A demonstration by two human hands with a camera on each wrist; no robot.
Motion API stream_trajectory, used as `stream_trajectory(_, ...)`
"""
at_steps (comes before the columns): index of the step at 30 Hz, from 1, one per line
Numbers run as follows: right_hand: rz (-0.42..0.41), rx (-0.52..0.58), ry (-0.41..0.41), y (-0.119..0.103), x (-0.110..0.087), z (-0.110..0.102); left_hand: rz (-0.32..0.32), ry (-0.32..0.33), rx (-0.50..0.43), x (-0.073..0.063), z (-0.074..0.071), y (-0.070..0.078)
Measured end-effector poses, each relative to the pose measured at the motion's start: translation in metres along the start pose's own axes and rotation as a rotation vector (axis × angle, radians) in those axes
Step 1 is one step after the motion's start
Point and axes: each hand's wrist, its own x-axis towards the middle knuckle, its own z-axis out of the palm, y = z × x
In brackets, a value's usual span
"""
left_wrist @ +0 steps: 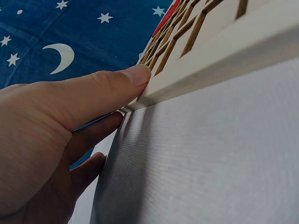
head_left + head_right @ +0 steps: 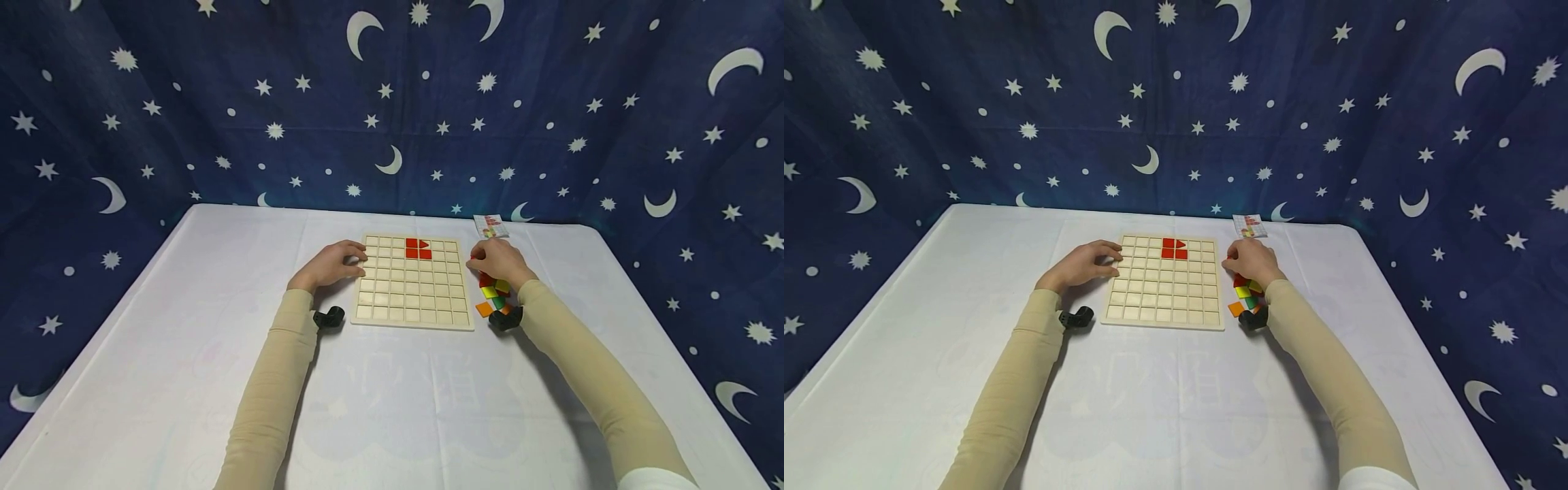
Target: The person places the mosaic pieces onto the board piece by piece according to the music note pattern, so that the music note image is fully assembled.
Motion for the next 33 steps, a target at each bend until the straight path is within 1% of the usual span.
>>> stream_trajectory(7, -0.03, 0.019, -0.012, 0.002, 0.0, -0.001, -0.001, 0.0, 0.001, 0.0, 0.0, 0.0)
stream_trajectory(12, -0.054, 0.022, -0.016, 0.004, 0.001, -0.001, -0.015, 0.001, -0.007, 0.0, 0.0, 0.002)
stream_trajectory(22, -0.06, 0.061, -0.01, -0.001, 0.004, -0.002, -0.007, -0.003, 0.0, 0.0, 0.0, 0.002)
stream_trajectory(23, -0.067, 0.069, -0.006, -0.002, 0.005, -0.002, -0.005, -0.003, 0.001, 0.0, 0.0, 0.002)
stream_trajectory(27, -0.141, 0.082, 0.014, -0.009, 0.01, 0.0, -0.002, 0.0, 0.007, 0.0, 0.0, 0.002)
stream_trajectory(30, -0.194, 0.089, 0.013, -0.015, 0.014, 0.002, -0.002, 0.001, 0.008, 0.001, 0.0, 0.002)
stream_trajectory(33, -0.218, 0.097, 0.002, -0.022, 0.016, 0.005, -0.001, -0.001, 0.007, 0.001, 0.0, 0.001)
